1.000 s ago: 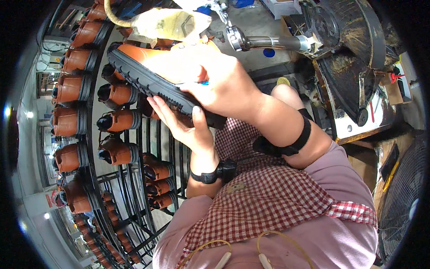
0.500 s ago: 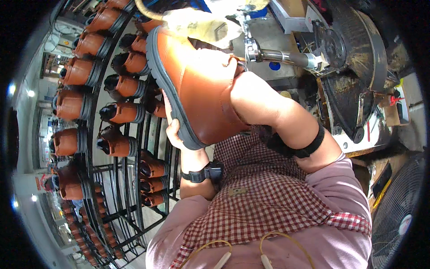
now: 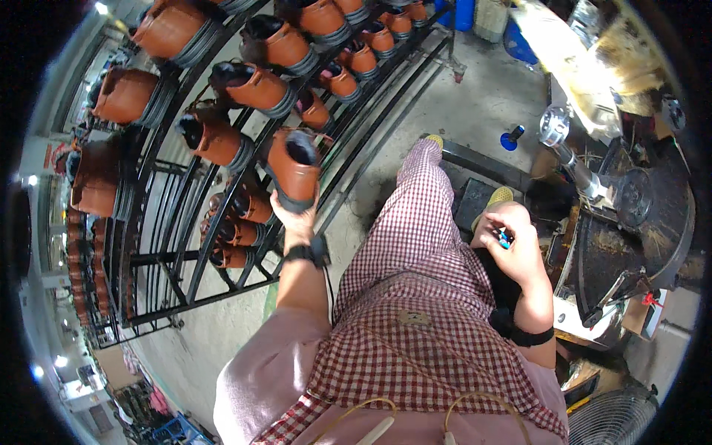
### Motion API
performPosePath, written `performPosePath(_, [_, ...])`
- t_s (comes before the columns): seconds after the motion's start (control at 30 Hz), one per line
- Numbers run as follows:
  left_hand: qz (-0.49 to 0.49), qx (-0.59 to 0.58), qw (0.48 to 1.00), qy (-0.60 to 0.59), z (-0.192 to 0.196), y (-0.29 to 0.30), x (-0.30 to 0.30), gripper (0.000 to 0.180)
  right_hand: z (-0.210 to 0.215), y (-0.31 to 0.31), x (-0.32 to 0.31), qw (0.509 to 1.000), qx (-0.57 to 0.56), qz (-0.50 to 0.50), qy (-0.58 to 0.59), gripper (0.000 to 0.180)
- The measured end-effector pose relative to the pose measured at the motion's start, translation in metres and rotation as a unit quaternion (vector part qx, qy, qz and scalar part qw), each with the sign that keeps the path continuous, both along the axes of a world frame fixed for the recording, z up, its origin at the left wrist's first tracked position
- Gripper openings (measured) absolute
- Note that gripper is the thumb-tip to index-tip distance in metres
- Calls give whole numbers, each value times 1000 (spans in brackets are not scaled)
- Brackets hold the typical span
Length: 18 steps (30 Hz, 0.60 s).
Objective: Processing shoe soles using a finishing machine and organizing them on a rack.
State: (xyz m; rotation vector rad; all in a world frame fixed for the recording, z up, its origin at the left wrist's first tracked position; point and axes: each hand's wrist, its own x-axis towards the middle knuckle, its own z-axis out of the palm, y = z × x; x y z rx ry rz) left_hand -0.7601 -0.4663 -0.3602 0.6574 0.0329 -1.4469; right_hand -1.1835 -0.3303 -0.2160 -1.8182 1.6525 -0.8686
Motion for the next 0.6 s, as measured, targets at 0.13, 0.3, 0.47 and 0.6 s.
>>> performPosePath(0.13, [36,195,902,384,-66,-31,73,69,-7,-11,1,999,9,-18,-27,35])
performPosePath(0.3, [212,11,926,312,-131,-41,90,51,-17,-25,1,998,-19,-9,-60,46])
performPosePath(0.47, [64,155,942,-289,-73,-98,-73,33,-53,-28,-13,998,-8,-37,-54,51])
performPosePath(0.6, [11,9,434,-901,22,-173,-62,46,-36,-36,-17,996,13,-63,-68,51])
